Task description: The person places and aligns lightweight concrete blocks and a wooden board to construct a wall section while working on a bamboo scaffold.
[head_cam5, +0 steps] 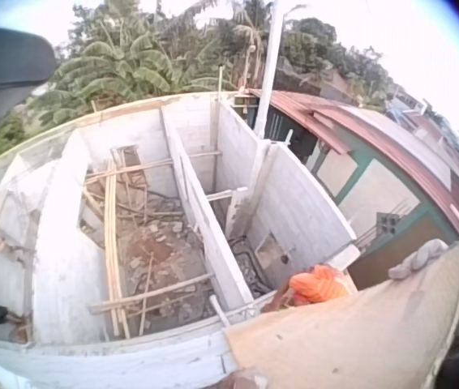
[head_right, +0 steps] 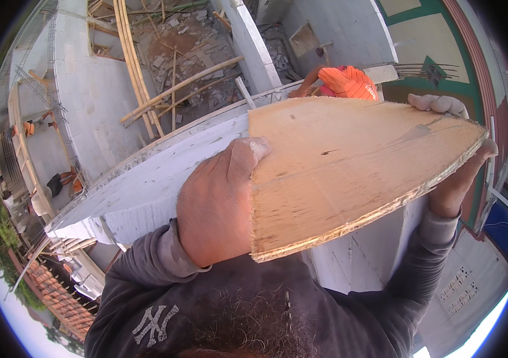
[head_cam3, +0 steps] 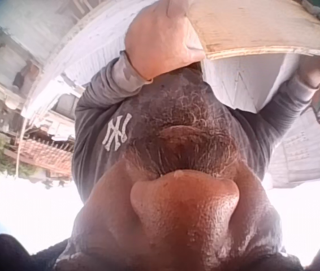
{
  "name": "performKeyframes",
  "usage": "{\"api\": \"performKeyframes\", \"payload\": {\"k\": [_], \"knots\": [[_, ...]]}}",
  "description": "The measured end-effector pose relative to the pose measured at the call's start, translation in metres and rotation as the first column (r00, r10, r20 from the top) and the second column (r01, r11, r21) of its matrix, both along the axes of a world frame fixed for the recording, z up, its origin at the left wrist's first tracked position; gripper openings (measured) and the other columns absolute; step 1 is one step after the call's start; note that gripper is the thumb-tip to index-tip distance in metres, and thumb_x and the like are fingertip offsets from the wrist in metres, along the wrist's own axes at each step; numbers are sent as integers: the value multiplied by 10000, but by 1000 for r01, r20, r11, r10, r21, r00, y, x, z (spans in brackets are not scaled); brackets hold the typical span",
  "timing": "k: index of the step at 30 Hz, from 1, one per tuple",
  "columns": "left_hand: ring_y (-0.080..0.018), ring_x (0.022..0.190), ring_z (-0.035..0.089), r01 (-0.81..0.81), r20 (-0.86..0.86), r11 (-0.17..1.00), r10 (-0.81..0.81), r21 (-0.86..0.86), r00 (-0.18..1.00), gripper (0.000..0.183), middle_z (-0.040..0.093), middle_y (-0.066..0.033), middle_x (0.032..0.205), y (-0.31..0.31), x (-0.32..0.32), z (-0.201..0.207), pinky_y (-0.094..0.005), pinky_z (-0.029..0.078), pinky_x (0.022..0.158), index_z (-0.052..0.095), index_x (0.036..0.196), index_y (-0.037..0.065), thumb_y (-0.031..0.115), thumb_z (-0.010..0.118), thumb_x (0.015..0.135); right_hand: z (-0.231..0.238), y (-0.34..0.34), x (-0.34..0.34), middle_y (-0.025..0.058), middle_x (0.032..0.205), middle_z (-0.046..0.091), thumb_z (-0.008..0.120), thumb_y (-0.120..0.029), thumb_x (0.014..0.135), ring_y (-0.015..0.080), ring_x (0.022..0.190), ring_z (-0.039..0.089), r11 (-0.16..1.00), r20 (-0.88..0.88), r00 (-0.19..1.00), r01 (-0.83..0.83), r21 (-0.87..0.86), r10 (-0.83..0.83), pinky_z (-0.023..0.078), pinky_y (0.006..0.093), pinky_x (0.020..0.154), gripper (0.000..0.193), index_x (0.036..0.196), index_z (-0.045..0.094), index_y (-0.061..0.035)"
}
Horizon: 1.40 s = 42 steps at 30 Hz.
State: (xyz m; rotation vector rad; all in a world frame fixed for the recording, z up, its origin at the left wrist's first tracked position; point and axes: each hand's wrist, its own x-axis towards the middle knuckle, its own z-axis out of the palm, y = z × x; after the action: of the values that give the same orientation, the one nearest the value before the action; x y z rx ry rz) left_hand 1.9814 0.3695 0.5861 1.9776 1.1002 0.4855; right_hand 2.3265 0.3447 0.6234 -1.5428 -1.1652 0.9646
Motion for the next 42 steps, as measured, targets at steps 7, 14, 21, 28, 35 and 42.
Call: {"api": "performKeyframes", "payload": {"k": [7, 14, 21, 28, 35, 42], "knots": [[-375, 886, 683, 39, -14, 999, -38, 37, 999, 749, 637, -162, 995, 0, 2, -5, -449, 552, 768, 533, 1177, 8, 297, 911, 599, -4, 2, 3, 183, 1227, 690, 222, -864, 979, 267, 1184, 647, 999, 36, 998, -46, 28, 45, 458, 417, 1108, 990, 1255, 612, 4], [-378, 878, 724, 28, 15, 990, -31, 136, 999, 698, 708, -186, 997, -3, 9, 0, -449, 584, 776, 648, 1122, -4, 372, 926, 604, -8, 4, 1, 138, 1168, 692, 265, -731, 1064, 219, 1108, 665, 996, -20, 1000, 0, 89, 2, 496, 367, 1045, 824, 1251, 633, -19], [-395, 915, 728, 91, -98, 985, -77, 147, 992, 756, 715, -253, 1007, -11, 1, -2, -458, 565, 797, 605, 1120, -91, 395, 979, 678, -7, 8, -5, 129, 1203, 684, 302, -694, 1088, 197, 1095, 655, 997, 16, 1000, -18, 77, 17, 524, 368, 986, 826, 1311, 621, 34], [-282, 862, 740, 148, -62, 983, -142, 107, 988, 595, 752, -192, 967, -11, 10, -4, -385, 574, 800, 662, 1075, -69, 301, 965, 722, -5, -2, 7, 217, 1179, 706, 319, -627, 1109, 265, 1136, 642, 988, 304, 952, -30, 153, -18, 502, 381, 984, 769, 1279, 666, 37], [-232, 901, 732, 171, -31, 982, -169, 78, 985, 589, 756, -173, 1023, -10, 3, 3, -361, 573, 821, 664, 1119, -78, 265, 952, 738, 4, 8, -7, 281, 1228, 682, 280, -548, 1132, 404, 1120, 642, 995, 266, 963, -55, 82, 31, 454, 462, 1036, 687, 1356, 625, 2], [-251, 968, 729, 137, -5, 989, -137, 55, 991, 681, 750, -171, 1086, -11, 5, 2, -366, 571, 869, 642, 1209, -72, 282, 960, 721, -29, 26, 9, 304, 1257, 657, 297, -351, 1140, 479, 1143, 624, 992, 694, 719, -79, 99, -12, 456, 507, 1038, 489, 1472, 522, -71]]}}
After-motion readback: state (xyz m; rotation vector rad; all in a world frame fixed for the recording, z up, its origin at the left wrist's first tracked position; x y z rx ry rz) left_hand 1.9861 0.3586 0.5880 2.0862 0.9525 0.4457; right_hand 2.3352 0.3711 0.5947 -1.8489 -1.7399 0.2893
